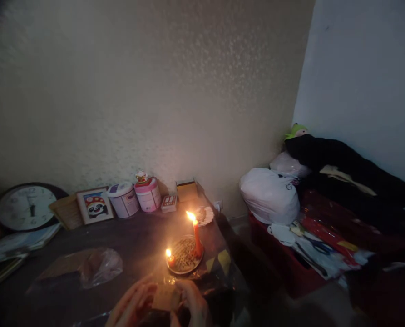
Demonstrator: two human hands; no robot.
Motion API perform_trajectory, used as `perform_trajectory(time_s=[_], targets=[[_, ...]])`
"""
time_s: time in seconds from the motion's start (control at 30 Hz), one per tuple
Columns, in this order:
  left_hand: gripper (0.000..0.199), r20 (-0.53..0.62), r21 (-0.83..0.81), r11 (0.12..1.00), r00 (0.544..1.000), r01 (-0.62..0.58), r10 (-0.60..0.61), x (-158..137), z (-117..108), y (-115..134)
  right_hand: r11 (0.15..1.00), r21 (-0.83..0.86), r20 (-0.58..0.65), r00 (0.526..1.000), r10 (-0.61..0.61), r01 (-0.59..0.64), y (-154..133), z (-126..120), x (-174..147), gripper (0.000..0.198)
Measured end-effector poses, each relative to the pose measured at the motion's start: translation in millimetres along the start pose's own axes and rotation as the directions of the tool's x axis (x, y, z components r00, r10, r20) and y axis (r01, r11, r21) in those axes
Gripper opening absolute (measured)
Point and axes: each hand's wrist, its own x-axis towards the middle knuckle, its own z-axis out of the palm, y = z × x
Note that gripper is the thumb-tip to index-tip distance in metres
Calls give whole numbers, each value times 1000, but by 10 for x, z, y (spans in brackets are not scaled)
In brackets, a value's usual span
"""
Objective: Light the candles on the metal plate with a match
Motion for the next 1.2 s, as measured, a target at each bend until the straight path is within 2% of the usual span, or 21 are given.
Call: perform_trajectory(time_s=[0.1,0.23,0.4,0.57,0.83,0.93,1.0,1.07,1.13,1.2], targets=[[48,88,-20,997,993,-75,76,-175,198,-21,997,-13,-99,993,-71,71,21,-21,11,51],[43,108,-43,988,983,-146,150,-239,215,11,996,-23,-149,985,-86,83,2,38,7,52],[38,77,33,990,988,-140,137,-212,168,5,988,152,-56,998,30,-22,-4,74,39,49],[42,84,-19,988,984,-153,154,-222,182,-6,963,226,9,989,146,-144,-90,30,99,37],[52,142,-112,989,984,-92,107,-327,254,2,921,355,-3,985,175,-163,-244,22,59,45],[48,142,-47,993,984,-104,109,-329,233,20,932,342,-66,986,151,-120,-268,-8,51,44],[39,172,37,995,981,-96,88,-307,194,27,955,272,-83,986,143,-115,-278,-38,63,33],[36,228,158,983,972,-89,51,-271,155,12,957,205,-32,976,214,-203,-278,-66,87,21],[44,285,236,968,958,-83,12,-238,135,-35,927,198,13,947,322,-318,-264,-81,120,29],[40,314,205,976,950,-73,5,-221,143,-110,890,243,26,920,391,-385,-239,-82,152,37]])
